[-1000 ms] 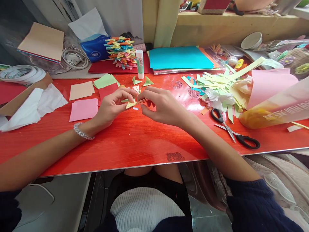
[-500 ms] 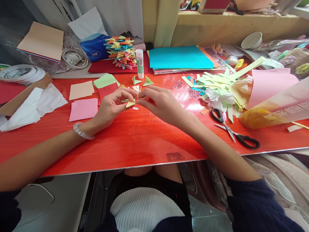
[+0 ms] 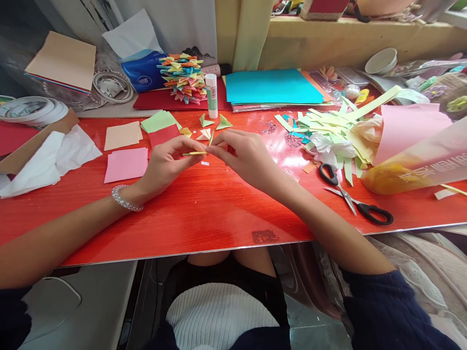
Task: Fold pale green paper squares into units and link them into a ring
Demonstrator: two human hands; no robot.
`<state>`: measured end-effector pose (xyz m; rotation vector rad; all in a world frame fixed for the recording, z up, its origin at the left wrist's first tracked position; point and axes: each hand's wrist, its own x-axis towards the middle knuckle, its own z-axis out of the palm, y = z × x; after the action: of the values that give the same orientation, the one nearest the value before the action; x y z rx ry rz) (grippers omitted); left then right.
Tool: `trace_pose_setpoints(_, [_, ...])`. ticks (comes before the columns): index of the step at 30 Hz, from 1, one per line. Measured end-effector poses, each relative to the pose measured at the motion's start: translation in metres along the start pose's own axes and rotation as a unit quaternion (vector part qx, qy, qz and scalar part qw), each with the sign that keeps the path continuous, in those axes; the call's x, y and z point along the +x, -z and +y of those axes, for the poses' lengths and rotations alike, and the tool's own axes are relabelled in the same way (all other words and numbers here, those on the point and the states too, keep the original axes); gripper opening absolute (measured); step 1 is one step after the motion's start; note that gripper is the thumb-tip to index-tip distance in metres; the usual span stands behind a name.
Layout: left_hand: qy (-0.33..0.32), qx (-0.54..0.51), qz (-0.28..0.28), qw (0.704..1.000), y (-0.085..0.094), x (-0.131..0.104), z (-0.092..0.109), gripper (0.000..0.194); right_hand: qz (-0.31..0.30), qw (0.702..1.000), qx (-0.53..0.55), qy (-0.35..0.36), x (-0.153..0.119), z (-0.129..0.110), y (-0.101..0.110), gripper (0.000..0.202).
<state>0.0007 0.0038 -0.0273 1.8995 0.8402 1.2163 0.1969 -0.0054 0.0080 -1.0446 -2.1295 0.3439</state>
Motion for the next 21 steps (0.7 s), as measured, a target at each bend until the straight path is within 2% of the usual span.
trace_pose_setpoints(9, [0.041, 0.032, -0.050, 0.997, 0.0007, -0.0024, 0.0077, 0.023, -0.065, 0.982, 0.144, -0.099, 0.0017, 0.0041, 0.0031, 0.027])
trace_pose_setpoints(15, [0.076, 0.020, -0.075, 0.994, 0.0011, -0.0036, 0.0070, 0.022, -0.048, 0.981, 0.143, -0.118, -0.0004, 0.0004, -0.0009, 0.033])
trace_pose_setpoints(21, [0.099, -0.010, -0.079, 0.992, 0.0000, -0.0032, 0.0100, 0.020, -0.035, 0.987, 0.108, -0.114, -0.0008, -0.0023, -0.0015, 0.027])
